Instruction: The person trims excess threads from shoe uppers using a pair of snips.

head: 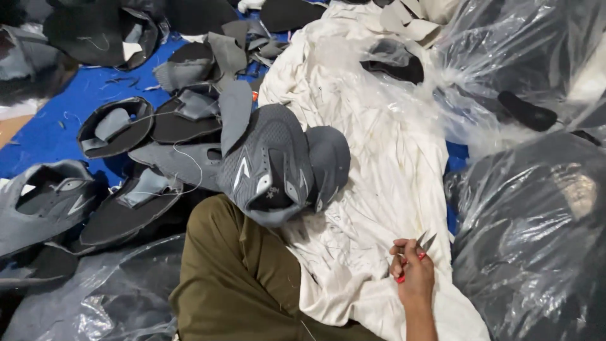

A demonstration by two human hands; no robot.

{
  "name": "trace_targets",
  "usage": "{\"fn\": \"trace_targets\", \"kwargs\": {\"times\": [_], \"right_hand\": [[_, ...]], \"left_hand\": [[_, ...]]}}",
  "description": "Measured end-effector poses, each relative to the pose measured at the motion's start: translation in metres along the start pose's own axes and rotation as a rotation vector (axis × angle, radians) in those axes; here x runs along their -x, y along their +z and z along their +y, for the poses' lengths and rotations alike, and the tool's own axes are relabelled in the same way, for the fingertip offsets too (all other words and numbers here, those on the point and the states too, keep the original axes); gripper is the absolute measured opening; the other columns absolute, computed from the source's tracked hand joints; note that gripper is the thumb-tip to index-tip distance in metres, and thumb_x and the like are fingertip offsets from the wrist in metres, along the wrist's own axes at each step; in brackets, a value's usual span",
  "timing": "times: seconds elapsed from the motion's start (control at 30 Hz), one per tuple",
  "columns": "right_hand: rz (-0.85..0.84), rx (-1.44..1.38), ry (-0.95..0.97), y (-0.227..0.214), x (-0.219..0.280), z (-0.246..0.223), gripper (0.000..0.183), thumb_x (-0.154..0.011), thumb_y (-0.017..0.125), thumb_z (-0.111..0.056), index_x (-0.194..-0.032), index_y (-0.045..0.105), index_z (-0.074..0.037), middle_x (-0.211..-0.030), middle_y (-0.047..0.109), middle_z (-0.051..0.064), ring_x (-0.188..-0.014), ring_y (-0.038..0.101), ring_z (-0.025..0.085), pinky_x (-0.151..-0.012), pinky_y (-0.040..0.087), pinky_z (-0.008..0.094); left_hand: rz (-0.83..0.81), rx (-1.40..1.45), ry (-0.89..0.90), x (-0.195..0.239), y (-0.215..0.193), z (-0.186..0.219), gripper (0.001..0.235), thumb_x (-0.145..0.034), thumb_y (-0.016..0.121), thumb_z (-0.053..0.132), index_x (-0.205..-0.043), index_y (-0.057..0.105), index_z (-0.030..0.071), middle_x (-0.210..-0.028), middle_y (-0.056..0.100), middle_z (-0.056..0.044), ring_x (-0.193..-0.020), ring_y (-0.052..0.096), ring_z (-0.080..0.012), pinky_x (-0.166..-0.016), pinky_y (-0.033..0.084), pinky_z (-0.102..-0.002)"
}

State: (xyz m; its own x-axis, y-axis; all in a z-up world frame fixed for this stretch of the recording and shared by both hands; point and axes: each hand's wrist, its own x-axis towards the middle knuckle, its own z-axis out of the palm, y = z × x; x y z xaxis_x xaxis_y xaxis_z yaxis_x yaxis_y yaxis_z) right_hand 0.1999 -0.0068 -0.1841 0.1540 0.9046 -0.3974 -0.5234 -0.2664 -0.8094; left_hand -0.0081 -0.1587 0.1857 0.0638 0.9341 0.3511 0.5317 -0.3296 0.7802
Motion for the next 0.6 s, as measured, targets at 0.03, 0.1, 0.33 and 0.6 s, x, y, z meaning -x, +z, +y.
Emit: {"fn": "trace_targets", "kwargs": {"times": [0.03,0.1,0.33,0.6], "right_hand": [[0.002,0.042,-0.025,0.002,-0.001,0.0,0.038,-0.106,0.053,-0.036,-0.101,0.063,0.001,-0.079,0.062,0.011,-0.048,0.042,0.013,-0.045,0.033,0.029],[-0.003,0.091,-0.038,0.008,-0.001,0.0,0.04,-0.107,0.052,-0.036,-0.102,0.063,0.002,-0.08,0.062,0.011,-0.049,0.042,0.012,-0.045,0.032,0.028],[0.021,0.12,0.013,0.013,-0.008,-0.002,0.039,-0.106,0.051,-0.036,-0.105,0.061,0.003,-0.082,0.06,0.008,-0.051,0.043,0.012,-0.046,0.033,0.028],[0.001,0.163,0.027,0.002,-0.025,0.007,0.045,-0.106,0.052,-0.04,-0.104,0.063,0.004,-0.081,0.06,0.008,-0.049,0.04,0.011,-0.043,0.031,0.028]], "left_hand": [[0.0,-0.012,0.0,-0.011,-0.01,0.002,0.073,-0.081,0.085,0.034,-0.139,0.055,0.002,-0.142,0.058,-0.02,-0.135,0.053,-0.0328,-0.112,0.043,-0.047],[0.003,-0.033,-0.008,-0.03,-0.026,-0.004,0.074,-0.08,0.086,0.036,-0.139,0.055,0.003,-0.142,0.059,-0.019,-0.135,0.054,-0.0327,-0.112,0.044,-0.047],[0.007,-0.084,0.02,-0.084,-0.039,-0.124,0.076,-0.079,0.088,0.043,-0.139,0.059,0.007,-0.142,0.062,-0.018,-0.135,0.057,-0.0326,-0.113,0.046,-0.049],[0.089,-0.843,-0.121,-0.115,-0.017,-0.279,0.121,-0.039,0.097,0.052,-0.14,0.052,0.002,-0.158,0.032,-0.036,-0.147,0.035,-0.0539,-0.108,0.028,-0.071]]}}
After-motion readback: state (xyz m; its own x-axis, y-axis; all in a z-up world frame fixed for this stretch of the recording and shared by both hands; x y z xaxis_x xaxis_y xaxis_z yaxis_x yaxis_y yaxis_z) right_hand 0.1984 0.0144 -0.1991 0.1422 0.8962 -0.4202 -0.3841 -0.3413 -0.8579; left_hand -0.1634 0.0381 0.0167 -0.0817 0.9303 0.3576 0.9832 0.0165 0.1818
